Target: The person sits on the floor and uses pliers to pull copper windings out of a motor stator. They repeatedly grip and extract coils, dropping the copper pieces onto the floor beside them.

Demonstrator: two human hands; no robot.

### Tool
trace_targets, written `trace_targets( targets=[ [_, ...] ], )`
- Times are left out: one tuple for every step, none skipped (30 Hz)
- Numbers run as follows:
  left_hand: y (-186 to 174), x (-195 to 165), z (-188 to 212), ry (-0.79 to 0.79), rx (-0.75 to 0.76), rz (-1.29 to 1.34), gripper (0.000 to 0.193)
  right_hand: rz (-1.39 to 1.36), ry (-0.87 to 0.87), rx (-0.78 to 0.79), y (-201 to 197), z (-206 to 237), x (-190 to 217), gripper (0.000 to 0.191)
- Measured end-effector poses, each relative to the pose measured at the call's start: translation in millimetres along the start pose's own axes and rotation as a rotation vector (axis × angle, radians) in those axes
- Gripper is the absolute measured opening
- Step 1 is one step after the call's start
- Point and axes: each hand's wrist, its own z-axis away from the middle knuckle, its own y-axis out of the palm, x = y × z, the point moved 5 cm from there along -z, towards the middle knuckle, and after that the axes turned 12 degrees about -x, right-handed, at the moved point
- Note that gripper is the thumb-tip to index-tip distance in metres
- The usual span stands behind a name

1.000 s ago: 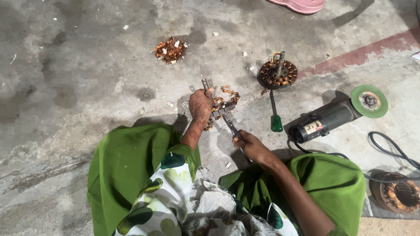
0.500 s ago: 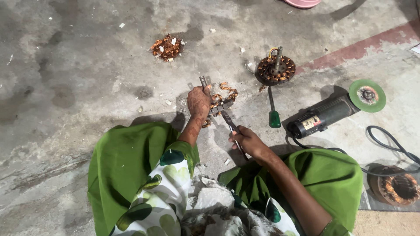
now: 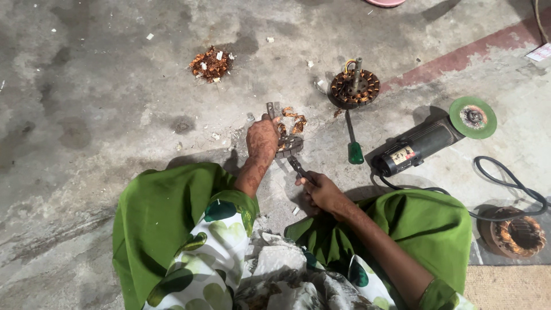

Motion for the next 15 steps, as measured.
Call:
trace_targets(
  targets=[
    [3.7,-1.0,0.7,-0.006,0.094,-0.029,0.033,0.132,-0.126,0.014,-1.5,-4.2,1.0,0.027],
    [7.5,-1.3,2.3,-0.012,0.188,-0.059,0.034,0.261,-0.252,0.027,-1.2,-7.6,2.2,0.027],
    [5.7,-3.5,3.7,0.004,0.181,-0.062,0.034,0.391,-0.377,0.037,1.4,-10.6,4.2,0.029],
    [3.3,-5.5,5.2,0.023,0.174,-0.066,0.033,0.451,-0.427,-0.018,5.0,-14.1,5.2,0.025],
    [0.4,-6.8,6.0,0.041,0.169,-0.073,0.033,0.51,-0.476,-0.073,11.9,-15.7,7.1,0.022],
    [-2.0,-8.8,4.8,0.085,0.181,-0.106,0.033,0.57,-0.525,-0.128,17.8,-16.9,11.0,0.02],
    [-4.5,-10.2,3.0,0.127,0.195,-0.137,0.033,0.66,-0.472,-0.136,23.7,-19.8,11.6,0.021],
    [-6.2,-11.8,1.2,0.165,0.21,-0.167,0.033,0.753,-0.417,-0.14,28.9,-20.4,15.1,0.023],
    [-7.2,-14.1,-2.4,0.189,0.223,-0.18,0.032,0.846,-0.364,-0.144,31.6,-20.5,18.5,0.024],
    [-8.1,-17.3,-8.3,0.212,0.234,-0.196,0.031,0.882,-0.363,-0.14,32.5,-20.0,24.0,0.027],
    [-8.8,-20.0,-14.6,0.236,0.244,-0.213,0.03,0.915,-0.362,-0.137,32.3,-19.7,28.4,0.03],
    [-10.3,-24.7,-21.0,0.285,0.225,-0.223,0.029,0.948,-0.359,-0.135,31.2,-16.3,34.2,0.033],
    [-10.3,-31.6,-26.5,0.337,0.207,-0.229,0.027,1.12,-0.634,-0.308,30.5,-6.4,52.4,0.031],
    [-9.5,-38.9,-29.6,0.39,0.192,-0.233,0.026,1.281,-0.91,-0.488,32.6,8.6,67.1,0.03],
    [-9.4,-43.6,-32.4,0.391,0.176,-0.213,0.026,1.43,-1.193,-0.672,37.0,24.9,79.3,0.029]
  ],
)
